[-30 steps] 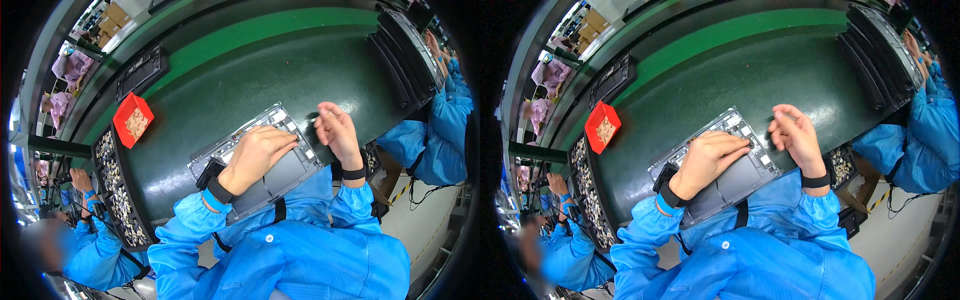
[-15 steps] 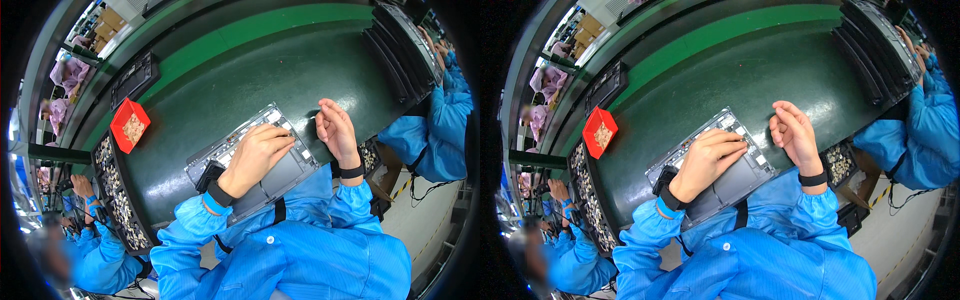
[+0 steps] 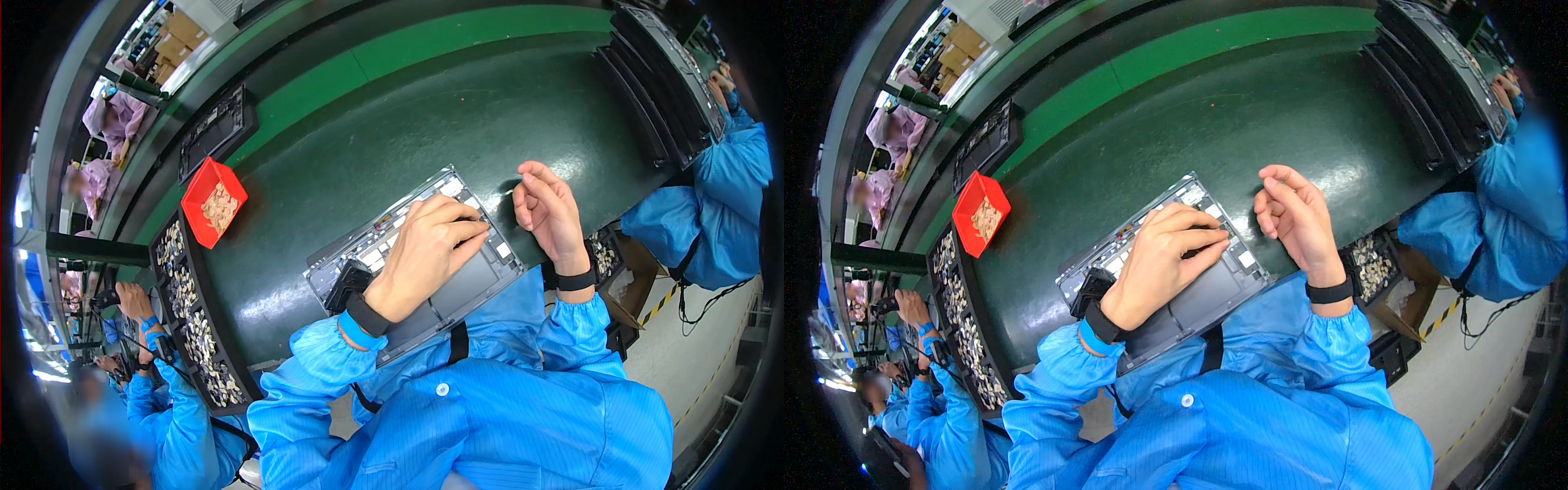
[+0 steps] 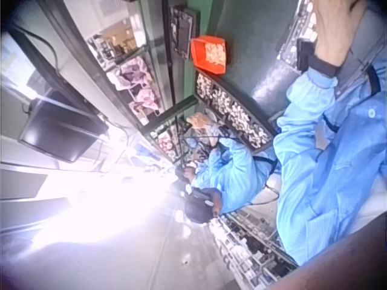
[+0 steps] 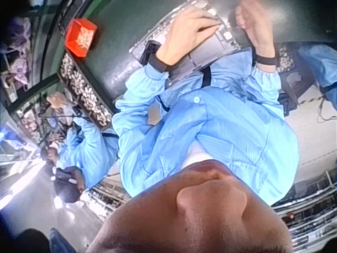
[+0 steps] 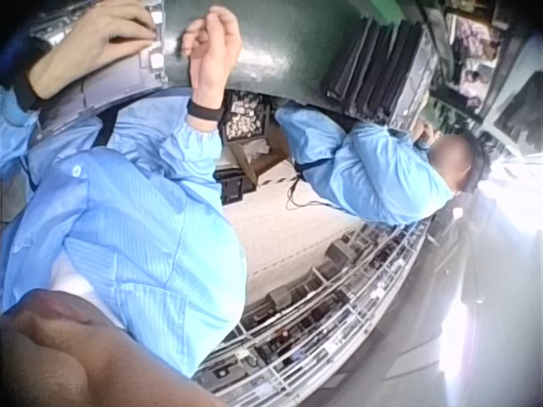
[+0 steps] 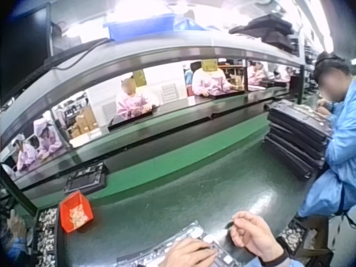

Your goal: Assembling electronic components into a laptop or tablet chassis on an assembly line.

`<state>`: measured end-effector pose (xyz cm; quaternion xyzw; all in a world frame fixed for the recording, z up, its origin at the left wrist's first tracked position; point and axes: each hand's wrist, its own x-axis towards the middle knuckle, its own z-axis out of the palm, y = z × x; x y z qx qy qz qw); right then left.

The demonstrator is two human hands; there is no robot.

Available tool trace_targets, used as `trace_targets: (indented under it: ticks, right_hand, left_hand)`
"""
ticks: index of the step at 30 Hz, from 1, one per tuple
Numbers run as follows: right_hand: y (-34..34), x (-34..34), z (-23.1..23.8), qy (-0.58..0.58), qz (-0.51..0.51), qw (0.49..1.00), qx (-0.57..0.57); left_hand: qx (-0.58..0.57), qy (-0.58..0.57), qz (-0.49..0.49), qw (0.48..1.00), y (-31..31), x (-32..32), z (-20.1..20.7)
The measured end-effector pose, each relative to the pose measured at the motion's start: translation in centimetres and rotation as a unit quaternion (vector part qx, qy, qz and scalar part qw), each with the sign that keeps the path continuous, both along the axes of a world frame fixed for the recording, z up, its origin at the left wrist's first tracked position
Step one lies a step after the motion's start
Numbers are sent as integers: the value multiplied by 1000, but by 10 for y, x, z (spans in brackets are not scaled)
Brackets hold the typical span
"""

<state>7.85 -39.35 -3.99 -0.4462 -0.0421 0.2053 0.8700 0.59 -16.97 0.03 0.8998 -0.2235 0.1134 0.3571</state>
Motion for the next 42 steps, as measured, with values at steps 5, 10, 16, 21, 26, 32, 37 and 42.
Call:
trace_targets:
  ticks: [5, 10, 16, 21, 26, 32, 37, 42]
  right_hand:
    - [16, -17, 7, -87, -1, 979, -186]
    - [30, -42, 19, -263, -34, 838, -476]
    - [38, -45, 35, -306, -22, 780, -546]
    - [40, -56, 25, -392, -96, 659, -634]
    - [34, -53, 30, -243, -3, 813, -530]
    - [47, -38, 37, -91, 120, 952, -265]
    - [64, 118, 33, -130, 126, 922, -341]
    - [83, 326, 34, -77, -41, 898, -431]
  left_hand:
    - [75, 11, 34, 997, -9, -17, 8]
    - [177, 14, 39, 983, -10, -46, 13]
    - [188, 61, 41, 979, -5, -72, 9]
    - [165, 41, 39, 985, -7, -78, -9]
    - [147, 41, 45, 987, -8, -83, -6]
    - [104, -22, 65, 992, 1, -90, -7]
    - [61, 49, 155, 985, 29, -100, 44]
    - [-182, 117, 104, 971, 91, -106, 17]
